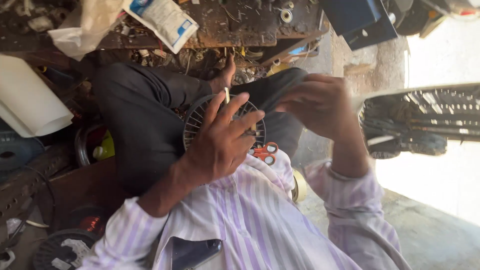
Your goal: The person sits on the floor and winds copper wire around the slots of a motor stator core. They hold the stator in their left hand and use their right hand to wrap the wire, occasionally using a tool to press the wire into the slots.
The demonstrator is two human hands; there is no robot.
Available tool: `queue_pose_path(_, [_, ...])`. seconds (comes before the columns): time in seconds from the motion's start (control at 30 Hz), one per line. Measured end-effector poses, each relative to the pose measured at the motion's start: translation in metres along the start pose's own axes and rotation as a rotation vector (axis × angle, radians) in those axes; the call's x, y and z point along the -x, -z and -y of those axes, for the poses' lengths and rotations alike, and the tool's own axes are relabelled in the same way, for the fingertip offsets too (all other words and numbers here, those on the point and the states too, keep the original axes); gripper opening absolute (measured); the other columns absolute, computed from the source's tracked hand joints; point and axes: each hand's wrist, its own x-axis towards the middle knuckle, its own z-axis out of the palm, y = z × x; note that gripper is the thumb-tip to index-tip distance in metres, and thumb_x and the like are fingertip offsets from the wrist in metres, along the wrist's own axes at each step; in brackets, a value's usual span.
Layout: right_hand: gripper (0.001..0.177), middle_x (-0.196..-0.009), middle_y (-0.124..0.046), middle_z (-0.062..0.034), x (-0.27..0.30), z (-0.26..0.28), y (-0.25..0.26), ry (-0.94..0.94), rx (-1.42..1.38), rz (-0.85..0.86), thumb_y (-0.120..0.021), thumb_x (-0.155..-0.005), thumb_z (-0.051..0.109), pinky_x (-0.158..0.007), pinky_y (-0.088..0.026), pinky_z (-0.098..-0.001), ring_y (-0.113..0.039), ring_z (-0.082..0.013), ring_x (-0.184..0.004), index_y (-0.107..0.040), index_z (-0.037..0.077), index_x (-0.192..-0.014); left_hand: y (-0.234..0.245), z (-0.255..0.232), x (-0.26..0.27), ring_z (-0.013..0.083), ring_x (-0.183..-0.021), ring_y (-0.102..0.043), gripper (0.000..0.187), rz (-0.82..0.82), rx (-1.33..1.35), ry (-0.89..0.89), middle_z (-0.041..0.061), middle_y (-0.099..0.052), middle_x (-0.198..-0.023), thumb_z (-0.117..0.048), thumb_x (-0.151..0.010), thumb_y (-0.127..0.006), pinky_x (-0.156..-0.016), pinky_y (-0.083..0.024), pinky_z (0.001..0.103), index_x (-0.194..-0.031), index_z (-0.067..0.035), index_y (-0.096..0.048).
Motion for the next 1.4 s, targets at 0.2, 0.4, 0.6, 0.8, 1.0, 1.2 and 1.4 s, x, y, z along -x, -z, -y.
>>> queue_pose_path(0.2, [0.013, -0.079, -0.072, -0.006, -0.001, -0.063, -0.093, -0.163, -0.211, 0.026, -0.086, -0.079, 0.012, -0.064, -0.053, -0.0357, -0.069, -0.0229, -0.069, -0.078, 0.009, -0.087, -0.005, -0.007, 0.031, 0.0374, -0.135, -0.052, 0.011, -0.07, -0.263, -0.085, 0.012, -0.063, -0.14, -0.015, -0.093, -0.073, -0.114, -0.038, 0.061, -0.097, -0.004, -0.073])
queue_pose_path(0.4, [0.005, -0.092, -0.071, -0.0065, -0.031, -0.029, -0.082, 0.062, 0.215, -0.256, -0.08, -0.088, 0.011, -0.068, -0.053, -0.0401, -0.068, -0.0282, -0.078, -0.076, 0.011, -0.091, -0.012, 0.038, -0.018, 0.0301, -0.096, -0.072, 0.022, -0.141, 0.291, 0.399, 0.011, -0.069, -0.106, -0.021, -0.088, -0.084, -0.082, -0.057, 0.043, -0.089, -0.004, -0.072])
queue_pose_path(0.6, [0.007, -0.08, -0.066, -0.0032, -0.003, 0.079, -0.041, 0.267, 0.284, 0.452, -0.078, -0.084, 0.015, -0.063, -0.053, -0.0388, -0.069, -0.0216, -0.08, -0.071, 0.012, -0.083, 0.013, 0.069, -0.025, 0.0255, -0.087, -0.073, 0.009, 0.222, 0.565, 0.494, 0.006, -0.073, -0.095, -0.012, -0.084, -0.079, -0.076, -0.057, 0.038, -0.091, -0.007, -0.077])
queue_pose_path(0.8, [0.015, -0.077, -0.065, -0.0046, 0.042, 0.028, -0.018, 0.042, 0.025, 0.036, -0.084, -0.086, 0.012, -0.055, -0.048, -0.0359, -0.064, -0.0213, -0.064, -0.074, 0.01, -0.098, -0.007, 0.006, 0.031, 0.0332, -0.134, -0.053, 0.011, -0.069, -0.07, -0.027, 0.014, -0.059, -0.139, -0.012, -0.091, -0.071, -0.11, -0.045, 0.052, -0.099, -0.009, -0.077])
queue_pose_path(1.0, [0.018, -0.067, -0.058, -0.0026, 0.031, 0.034, -0.018, 0.103, -0.102, 0.066, -0.087, -0.082, 0.01, -0.05, -0.042, -0.0373, -0.059, -0.0178, -0.056, -0.077, 0.01, -0.097, 0.011, 0.001, 0.021, 0.0372, -0.134, -0.053, 0.012, -0.185, 0.057, 0.115, 0.015, -0.061, -0.138, -0.006, -0.091, -0.071, -0.112, -0.045, 0.05, -0.103, -0.007, -0.075])
queue_pose_path(1.2, [0.015, -0.071, -0.059, -0.0038, 0.035, 0.059, -0.054, 0.258, -0.004, 0.074, -0.085, -0.085, 0.01, -0.052, -0.043, -0.0384, -0.057, -0.0193, -0.058, -0.075, 0.006, -0.096, -0.008, 0.052, 0.002, 0.0278, -0.108, -0.069, 0.01, -0.175, 0.355, 0.259, 0.011, -0.07, -0.114, 0.0, -0.09, -0.075, -0.094, -0.055, 0.038, -0.099, -0.004, -0.074])
queue_pose_path(1.4, [0.015, -0.07, -0.058, -0.0056, 0.074, 0.045, -0.069, 0.239, 0.069, 0.543, -0.08, -0.076, 0.014, -0.06, -0.046, -0.0428, -0.062, -0.0243, -0.066, -0.068, 0.006, -0.079, 0.004, 0.073, -0.006, 0.0231, -0.098, -0.074, 0.007, 0.09, 0.438, 0.255, 0.007, -0.073, -0.104, -0.001, -0.089, -0.075, -0.086, -0.058, 0.035, -0.095, -0.005, -0.075])
